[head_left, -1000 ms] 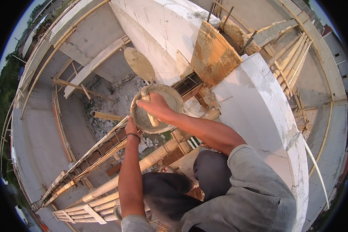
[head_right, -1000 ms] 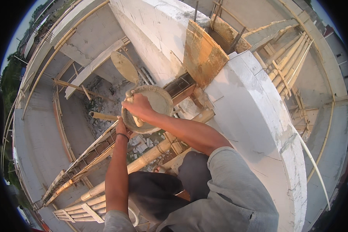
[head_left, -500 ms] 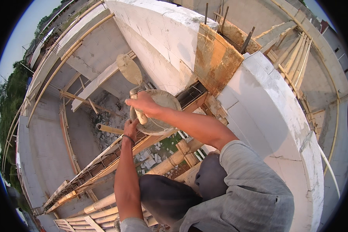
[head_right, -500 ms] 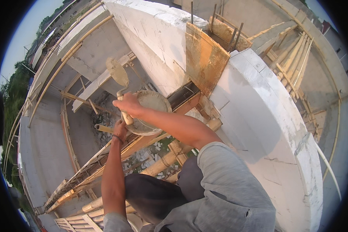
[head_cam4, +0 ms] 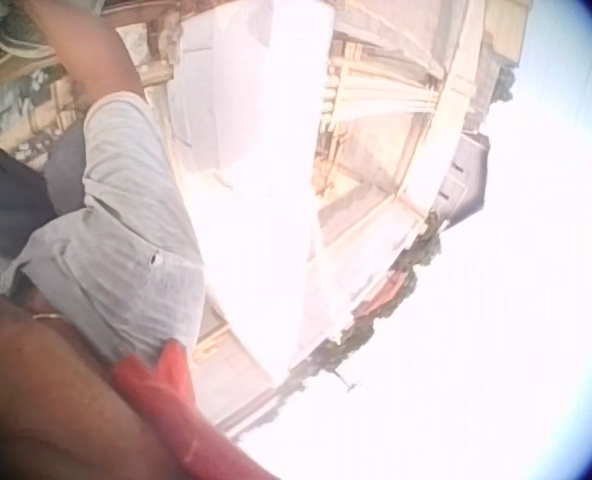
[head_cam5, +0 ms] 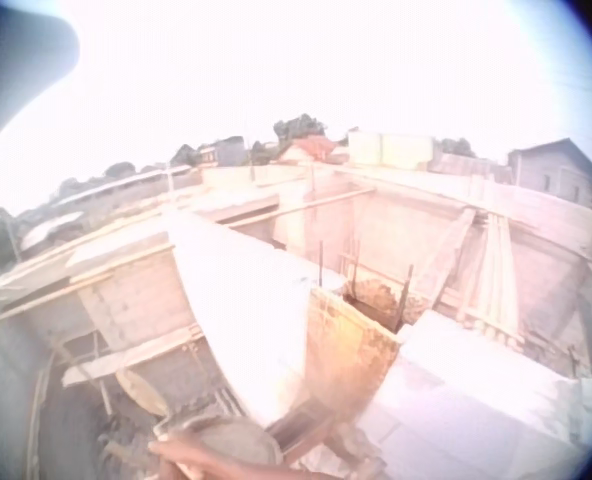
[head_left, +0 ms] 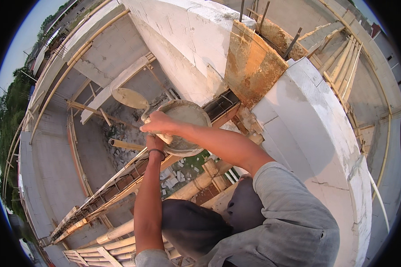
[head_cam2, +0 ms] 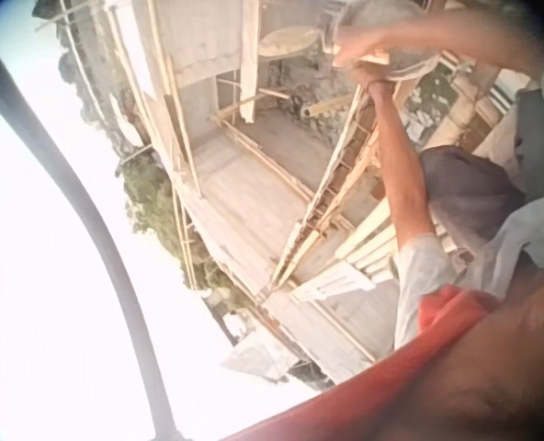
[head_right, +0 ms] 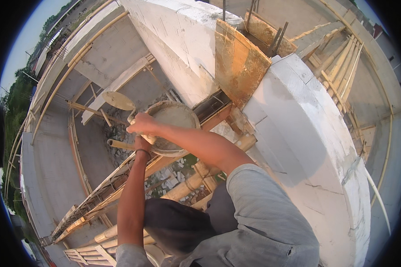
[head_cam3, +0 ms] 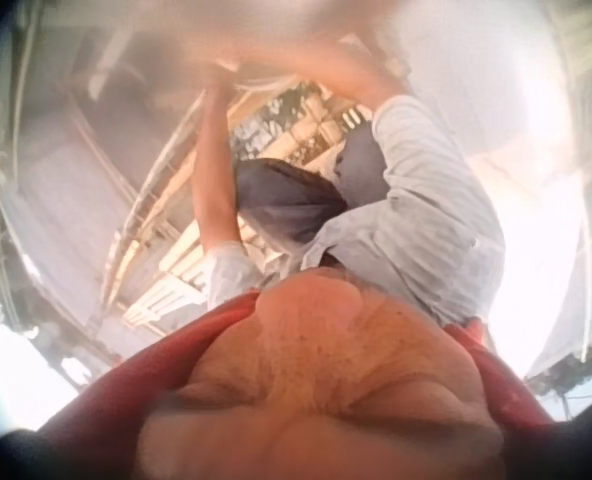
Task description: The person scoops wet cement from a bucket with a trowel and applies it to a rebar-reinforced beam on a bamboo scaffold. The person repeatedly transfers cement along the beam and smooths the surface while standing on the scaffold.
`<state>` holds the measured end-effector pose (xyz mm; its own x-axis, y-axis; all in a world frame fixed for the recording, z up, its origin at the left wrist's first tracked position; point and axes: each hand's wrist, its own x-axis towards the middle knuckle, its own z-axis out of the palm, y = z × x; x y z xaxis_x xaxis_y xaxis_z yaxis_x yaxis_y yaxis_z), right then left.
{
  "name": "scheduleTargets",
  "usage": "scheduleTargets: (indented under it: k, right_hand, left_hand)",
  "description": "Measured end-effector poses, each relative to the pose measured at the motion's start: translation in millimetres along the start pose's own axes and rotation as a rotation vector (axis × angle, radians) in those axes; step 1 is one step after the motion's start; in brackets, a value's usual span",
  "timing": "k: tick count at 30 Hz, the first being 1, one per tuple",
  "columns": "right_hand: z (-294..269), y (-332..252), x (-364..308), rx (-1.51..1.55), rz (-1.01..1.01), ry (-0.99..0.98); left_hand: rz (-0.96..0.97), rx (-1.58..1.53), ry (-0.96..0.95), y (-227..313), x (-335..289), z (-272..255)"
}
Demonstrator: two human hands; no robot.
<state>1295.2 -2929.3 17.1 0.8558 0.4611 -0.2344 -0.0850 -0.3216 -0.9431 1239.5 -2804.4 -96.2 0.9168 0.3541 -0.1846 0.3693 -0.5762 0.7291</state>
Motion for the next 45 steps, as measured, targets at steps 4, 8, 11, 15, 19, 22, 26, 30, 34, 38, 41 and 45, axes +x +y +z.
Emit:
scheduleTargets:
  k: [4, 8, 11, 15, 19, 22, 26, 30, 34, 38, 41, 45]
  right_hand:
    - [-62, 15, -28, 0.086, 0.040, -0.160]
    - [-131, 45, -89, -0.796, 0.077, 0.286]
    - [-150, 69, -122, -1.023, 0.087, 0.233]
    - [-155, 85, -133, -1.379, -0.054, 0.291]
    - [-148, 82, -123, -1.369, 0.060, 0.089]
    - [-132, 79, -117, -1.283, 0.098, -0.096]
    - [-101, 87, -112, -1.098, 0.191, -0.202]
    - [-81, 106, -111, -0.864, 0.231, -0.165]
    - [-76, 119, -122, -0.630, 0.220, -0.049]
    - [-81, 121, -138, -0.531, 0.223, 0.148]
    - [-86, 125, -148, -0.396, 0.236, 0.293]
    - [-88, 155, -147, 0.084, 0.276, 0.476]
  left_hand:
    - [-0.221, -0.080, 0.223, -11, 8, 12]
    - [-0.226, -0.194, 0.252, -22, 9, 2]
    - [-0.334, -0.286, 0.213, -25, 12, 1]
    - [-0.286, -0.172, 0.225, -19, 12, 4]
    - [-0.297, -0.170, 0.254, -6, 8, 6]
    - [-0.325, -0.161, 0.289, 1, 4, 6]
    - [-0.354, -0.161, 0.285, 8, 1, 6]
    - [-0.340, -0.124, 0.274, 9, 2, 5]
    - [-0.358, -0.119, 0.300, 3, 7, 4]
    - [-0.400, -0.216, 0.265, -10, 13, 9]
    - [-0.382, -0.228, 0.265, -21, 18, 6]
    - [-0.441, -0.238, 0.264, -26, 19, 4]
